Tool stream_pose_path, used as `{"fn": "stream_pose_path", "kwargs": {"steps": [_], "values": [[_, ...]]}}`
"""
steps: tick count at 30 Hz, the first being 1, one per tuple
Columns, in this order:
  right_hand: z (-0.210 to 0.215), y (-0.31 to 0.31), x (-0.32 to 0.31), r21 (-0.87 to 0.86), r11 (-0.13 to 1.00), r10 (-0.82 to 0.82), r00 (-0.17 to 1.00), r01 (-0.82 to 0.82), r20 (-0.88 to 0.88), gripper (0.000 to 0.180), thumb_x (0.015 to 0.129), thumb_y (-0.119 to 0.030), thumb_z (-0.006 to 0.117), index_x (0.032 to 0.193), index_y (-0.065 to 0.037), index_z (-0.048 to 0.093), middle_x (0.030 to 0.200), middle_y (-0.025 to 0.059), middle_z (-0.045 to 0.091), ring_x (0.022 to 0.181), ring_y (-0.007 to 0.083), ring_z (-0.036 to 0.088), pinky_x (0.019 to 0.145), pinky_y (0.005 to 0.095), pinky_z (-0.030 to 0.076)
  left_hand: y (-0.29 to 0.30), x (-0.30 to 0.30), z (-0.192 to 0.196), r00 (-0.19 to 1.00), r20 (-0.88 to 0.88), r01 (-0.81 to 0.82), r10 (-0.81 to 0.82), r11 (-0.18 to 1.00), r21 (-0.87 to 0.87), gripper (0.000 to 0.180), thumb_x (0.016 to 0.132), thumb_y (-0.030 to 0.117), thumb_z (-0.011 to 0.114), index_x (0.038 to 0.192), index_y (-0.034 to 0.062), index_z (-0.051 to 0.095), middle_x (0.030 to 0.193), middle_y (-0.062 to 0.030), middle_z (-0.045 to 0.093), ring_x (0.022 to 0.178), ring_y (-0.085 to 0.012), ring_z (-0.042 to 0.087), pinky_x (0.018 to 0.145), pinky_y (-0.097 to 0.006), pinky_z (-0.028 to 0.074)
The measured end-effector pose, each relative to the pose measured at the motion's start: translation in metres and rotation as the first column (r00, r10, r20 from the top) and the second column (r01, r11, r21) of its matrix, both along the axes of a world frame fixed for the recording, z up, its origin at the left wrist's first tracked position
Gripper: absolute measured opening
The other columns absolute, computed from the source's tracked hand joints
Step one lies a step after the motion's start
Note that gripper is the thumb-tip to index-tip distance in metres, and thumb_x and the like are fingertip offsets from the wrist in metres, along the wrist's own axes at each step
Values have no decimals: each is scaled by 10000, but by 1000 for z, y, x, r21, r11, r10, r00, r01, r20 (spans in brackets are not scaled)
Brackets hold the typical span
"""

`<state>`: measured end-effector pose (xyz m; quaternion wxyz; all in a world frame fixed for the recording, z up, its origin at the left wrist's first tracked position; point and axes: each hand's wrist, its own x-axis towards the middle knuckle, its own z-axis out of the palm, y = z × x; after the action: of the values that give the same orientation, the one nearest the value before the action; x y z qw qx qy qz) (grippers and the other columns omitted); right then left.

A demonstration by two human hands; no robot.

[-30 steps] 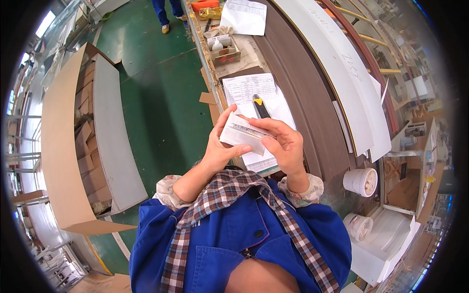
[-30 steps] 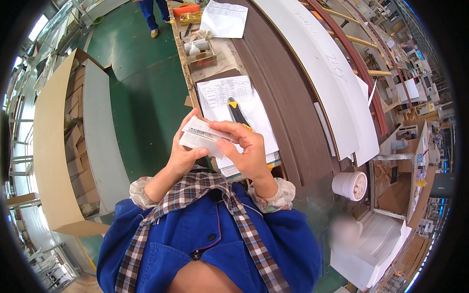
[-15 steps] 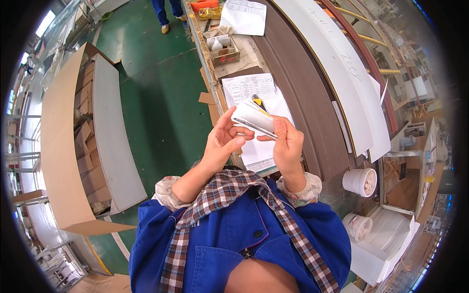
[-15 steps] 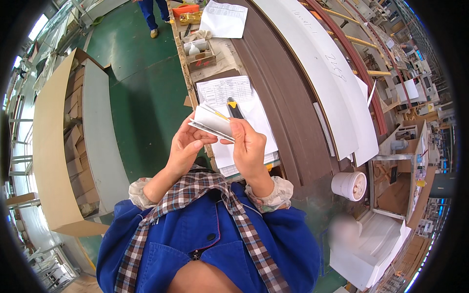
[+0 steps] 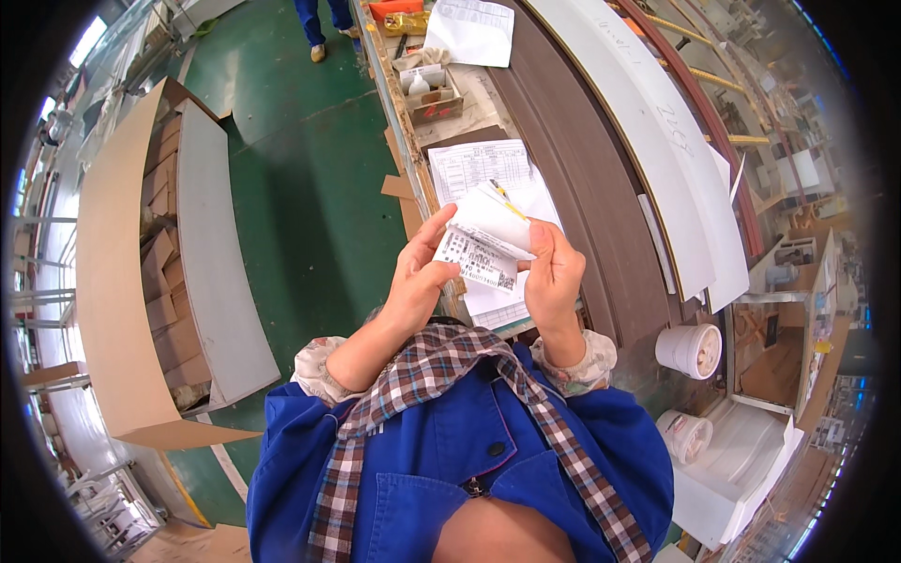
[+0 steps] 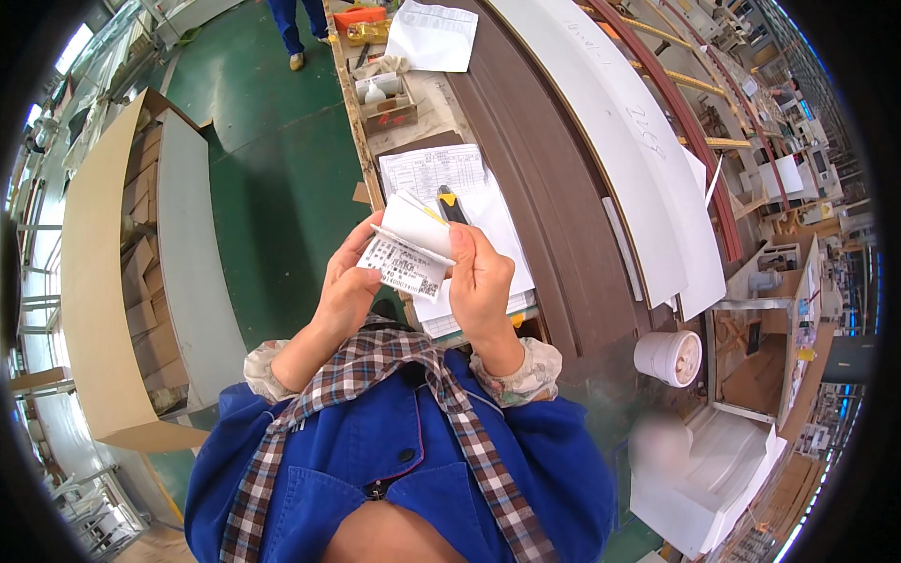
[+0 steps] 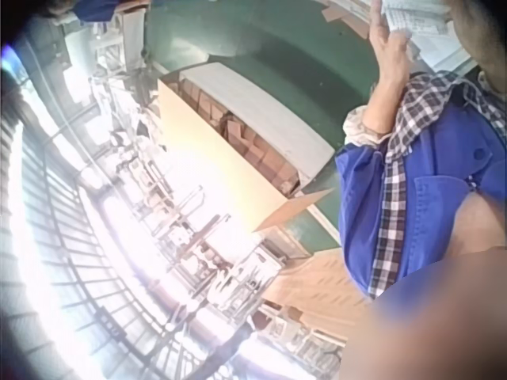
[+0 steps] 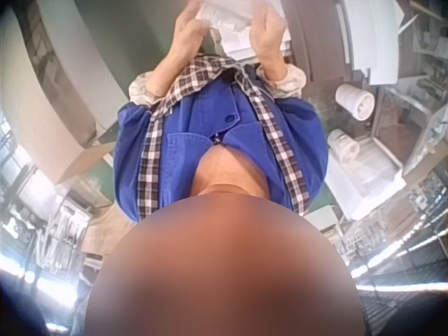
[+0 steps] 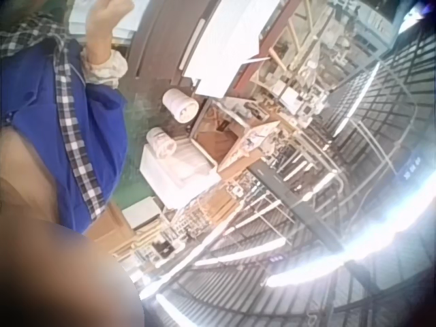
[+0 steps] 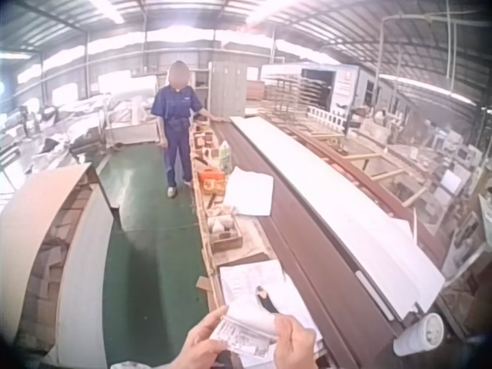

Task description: The person cuts a large cardboard sheet with a utility knife and places it on a partially assembled white furniture frame. They then handle printed labels and white foam panels, positioning the panels on the frame. A coworker assists by holding the cardboard and moving materials nearby.

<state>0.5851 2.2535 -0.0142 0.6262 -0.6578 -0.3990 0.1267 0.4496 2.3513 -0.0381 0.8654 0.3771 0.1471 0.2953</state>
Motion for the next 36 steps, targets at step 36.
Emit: {"fn": "stream_pose_path", "kwargs": {"steps": [36], "values": [[1,-2,11,-47,992,-110,988,116,112,340,984,-218,447,844,55,594,646,6,553,575,45,469,494,207,375,1,0,-18,995,-87,-19,38,977,213,291,869,-53,533,1151,20,533,1079,-77,611,977,-122,572,858,-255,451]]}}
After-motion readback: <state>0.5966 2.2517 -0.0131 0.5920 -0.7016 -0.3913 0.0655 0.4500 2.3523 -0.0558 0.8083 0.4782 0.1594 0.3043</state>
